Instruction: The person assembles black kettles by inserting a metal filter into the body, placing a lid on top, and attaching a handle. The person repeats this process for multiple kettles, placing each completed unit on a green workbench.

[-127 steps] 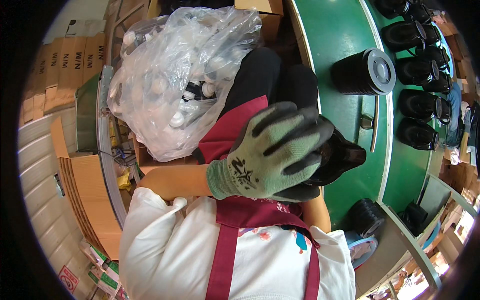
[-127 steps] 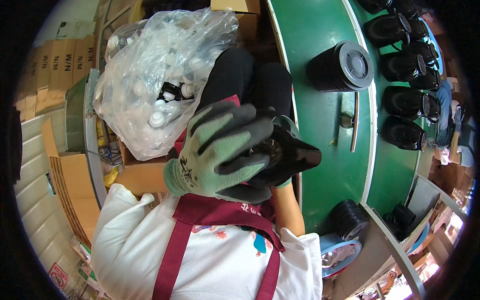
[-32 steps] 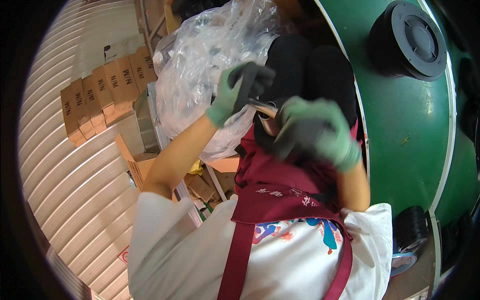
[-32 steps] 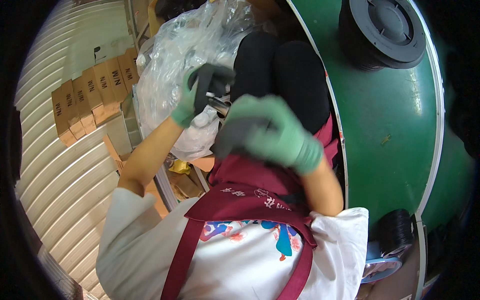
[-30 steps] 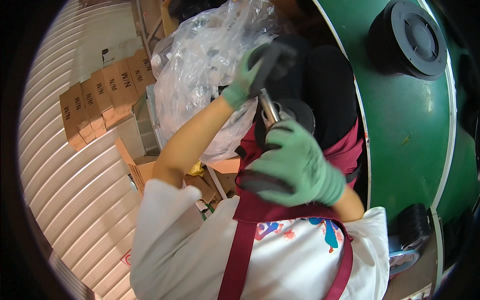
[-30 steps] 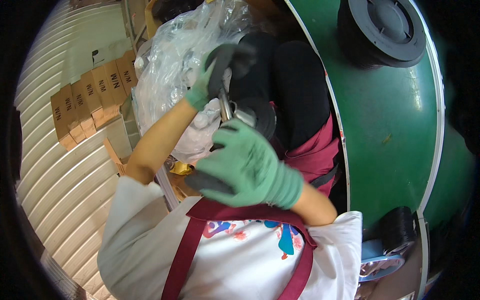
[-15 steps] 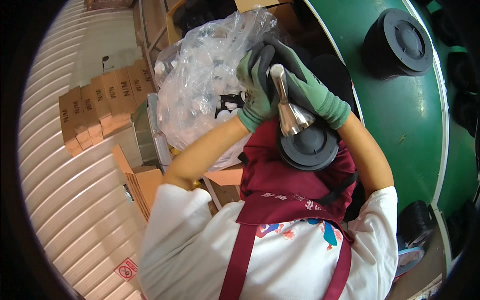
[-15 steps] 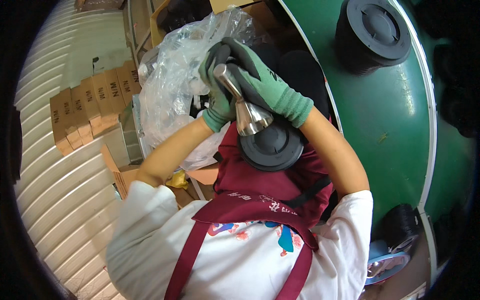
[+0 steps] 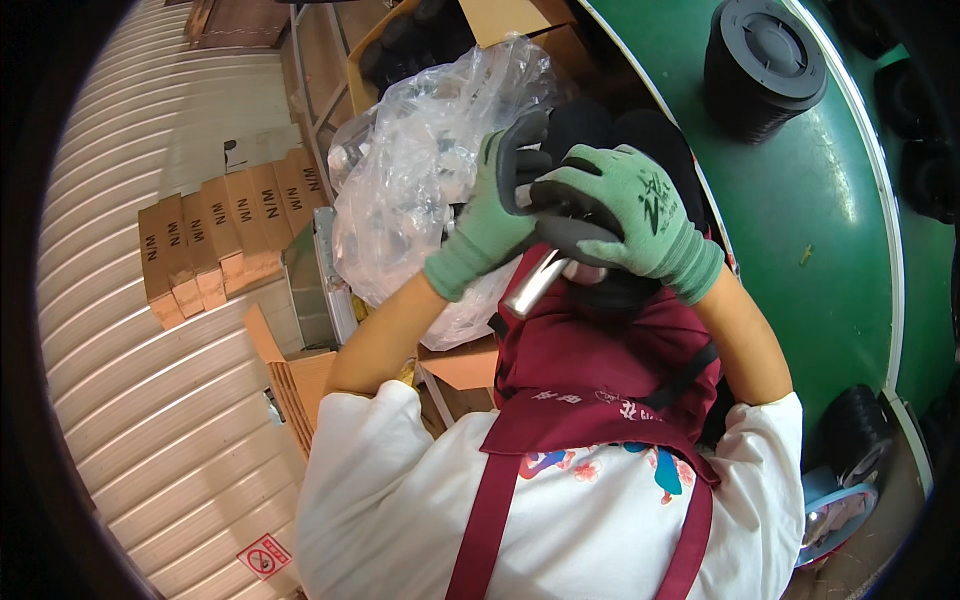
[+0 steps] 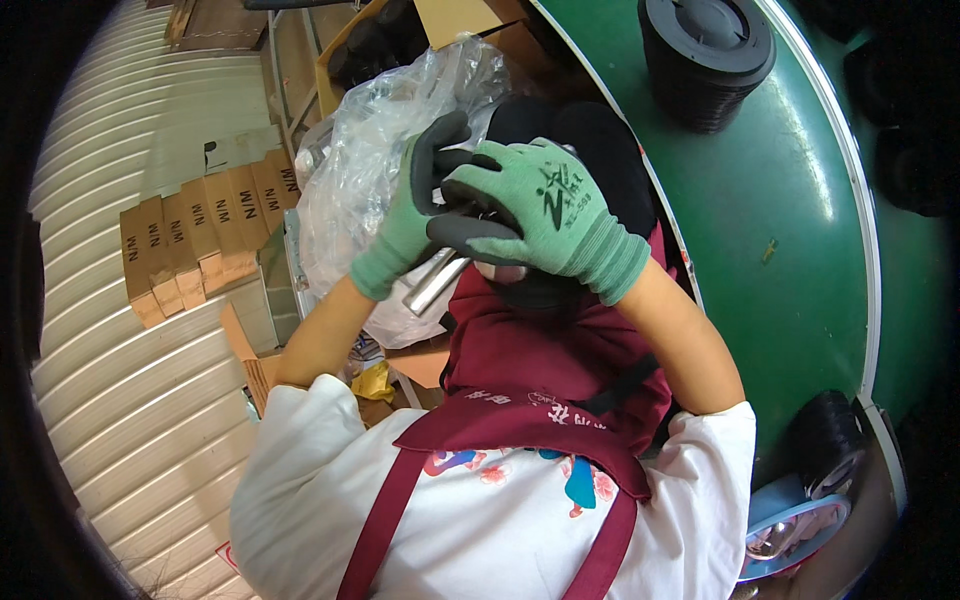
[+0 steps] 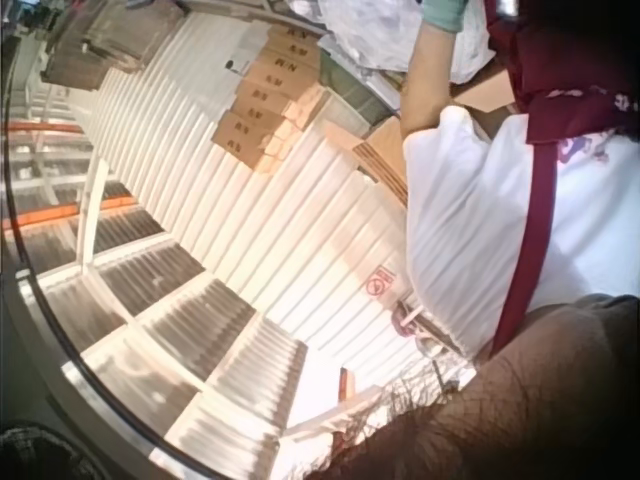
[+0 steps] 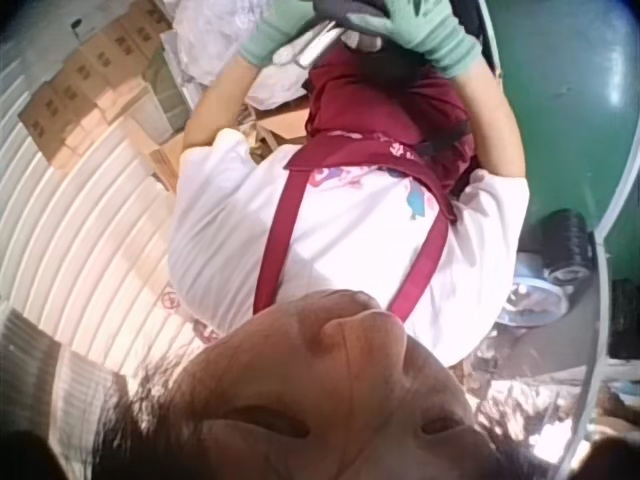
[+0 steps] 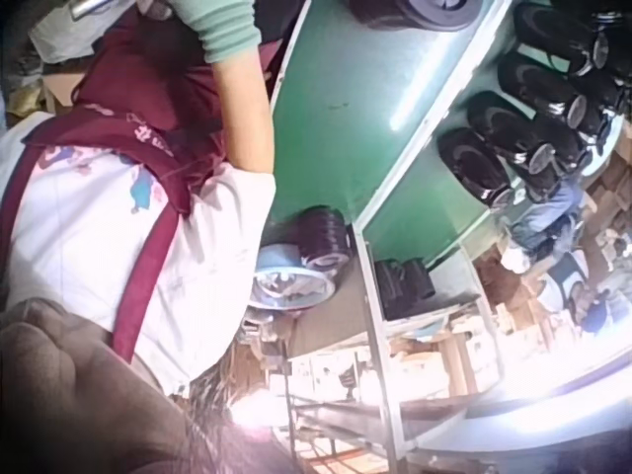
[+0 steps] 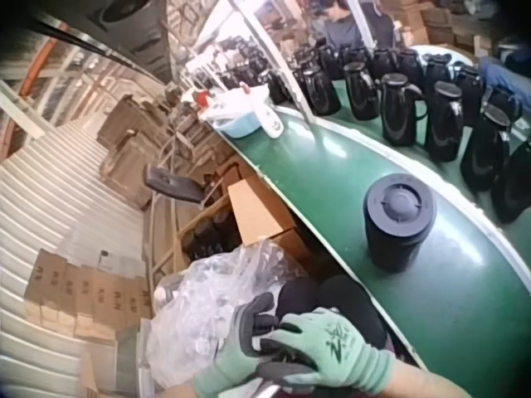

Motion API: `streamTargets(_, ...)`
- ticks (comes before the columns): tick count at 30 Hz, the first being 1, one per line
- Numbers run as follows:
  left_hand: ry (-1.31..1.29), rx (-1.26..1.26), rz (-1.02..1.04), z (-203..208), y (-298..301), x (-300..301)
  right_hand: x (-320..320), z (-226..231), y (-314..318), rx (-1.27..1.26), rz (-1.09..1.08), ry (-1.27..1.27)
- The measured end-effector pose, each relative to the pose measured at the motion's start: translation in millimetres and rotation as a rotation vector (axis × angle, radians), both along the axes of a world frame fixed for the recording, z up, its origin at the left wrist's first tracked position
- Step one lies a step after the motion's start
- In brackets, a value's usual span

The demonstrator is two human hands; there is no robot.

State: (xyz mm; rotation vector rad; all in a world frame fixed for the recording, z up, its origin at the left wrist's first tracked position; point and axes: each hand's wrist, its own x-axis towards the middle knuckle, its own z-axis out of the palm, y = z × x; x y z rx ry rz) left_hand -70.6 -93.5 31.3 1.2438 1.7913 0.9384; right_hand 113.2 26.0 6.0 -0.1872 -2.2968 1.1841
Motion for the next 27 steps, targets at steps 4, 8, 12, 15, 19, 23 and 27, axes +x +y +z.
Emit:
streamTargets(4,-0.384,-0.301,-0.024,51,8,-15,-3,-2,1,0.320,-0.100,-0.169)
streamTargets(8,-0.252,-0.531,-0.197,83,29,-2,-13,-27,3,0.204,-0.127,-0.077)
streamTargets(12,0.112,-0.256,-0.556,63,34,-4,5,-21,15,0.017,-0.081,0.018)
streamTargets(15,-0.224,-0.829,-0.336,70,45,16,13,-23,34,0.246,-0.249,-0.070)
streamTargets(19,0.257,-0.665,-0.598,60,54,3,13,-44,22,0.259,-0.234,-0.204)
streamTargets(23,0.284,-0.538,-0.656,51,56,-6,2,-24,-3,0.324,-0.320,-0.345)
streamTargets(27,0.645,-0.157,-0.621,43,17,27,1,-51,8,0.200,-0.214,-0.060)
